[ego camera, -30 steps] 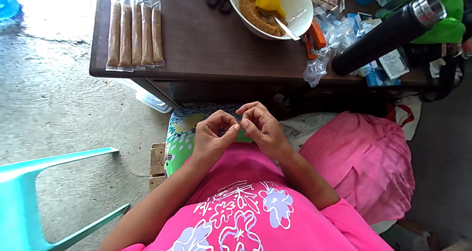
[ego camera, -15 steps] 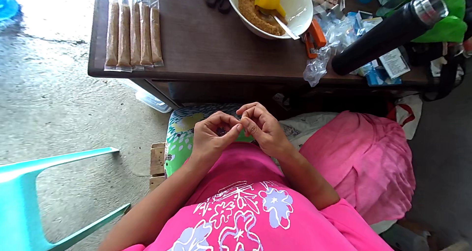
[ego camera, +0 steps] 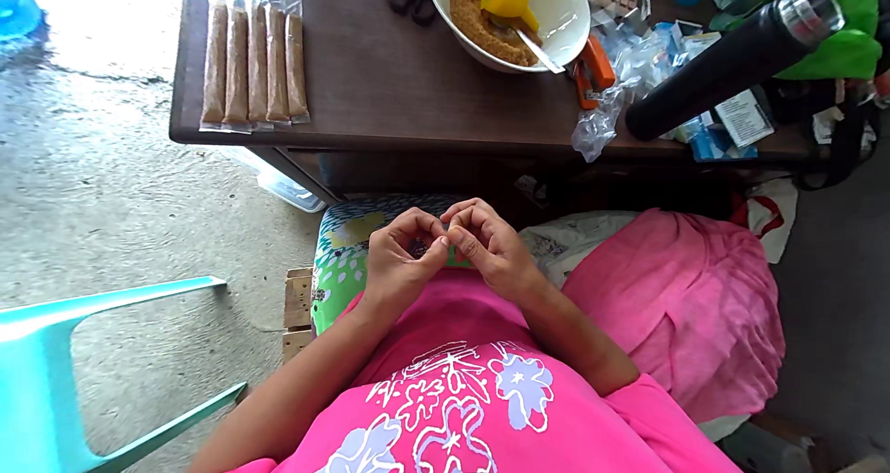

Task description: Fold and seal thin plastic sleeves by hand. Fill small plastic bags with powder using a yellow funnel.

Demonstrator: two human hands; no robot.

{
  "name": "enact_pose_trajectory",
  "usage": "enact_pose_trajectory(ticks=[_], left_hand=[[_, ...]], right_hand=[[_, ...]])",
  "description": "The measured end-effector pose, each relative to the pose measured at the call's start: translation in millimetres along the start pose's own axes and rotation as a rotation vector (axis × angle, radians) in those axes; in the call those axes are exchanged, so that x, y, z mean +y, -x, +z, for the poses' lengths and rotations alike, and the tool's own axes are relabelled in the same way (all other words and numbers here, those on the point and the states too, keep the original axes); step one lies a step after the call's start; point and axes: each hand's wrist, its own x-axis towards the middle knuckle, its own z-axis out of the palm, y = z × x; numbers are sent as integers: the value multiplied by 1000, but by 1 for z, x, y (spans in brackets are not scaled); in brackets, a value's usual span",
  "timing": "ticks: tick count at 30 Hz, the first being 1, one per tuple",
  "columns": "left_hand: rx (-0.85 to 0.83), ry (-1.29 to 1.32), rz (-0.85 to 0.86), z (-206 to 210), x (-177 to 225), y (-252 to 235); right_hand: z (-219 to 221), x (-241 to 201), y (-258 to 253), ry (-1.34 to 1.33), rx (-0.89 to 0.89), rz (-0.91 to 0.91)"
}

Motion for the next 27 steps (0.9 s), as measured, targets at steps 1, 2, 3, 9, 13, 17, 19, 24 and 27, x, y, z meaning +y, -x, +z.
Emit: enact_pose_trajectory(ticks=[1,2,3,9,13,17,19,24,27], left_hand=[[-8,21,-8,0,0,0],[-19,44,-15,0,1,0],[-24,69,-18,0,0,0],[-5,111,-36,-1,0,1],[15,75,-70,-2,2,2],[27,57,-69,-1,4,3],[35,48,-72,-1,5,3],[58,-35,-47,-1,4,3],[75,-95,-26,0,4,3]], right_hand=[[0,-1,0,-30,-7,22],[0,-1,0,-59,-12,44],[0,-1,0,-93,-14,61],[-2,-1,1,-164,-10,91],[-2,-1,1,-186,30,76],[-2,-1,2,-170,67,63],[-1,-3,2,-134,80,62],[0,2,2,-38,104,1],[2,5,2,47,137,-45]])
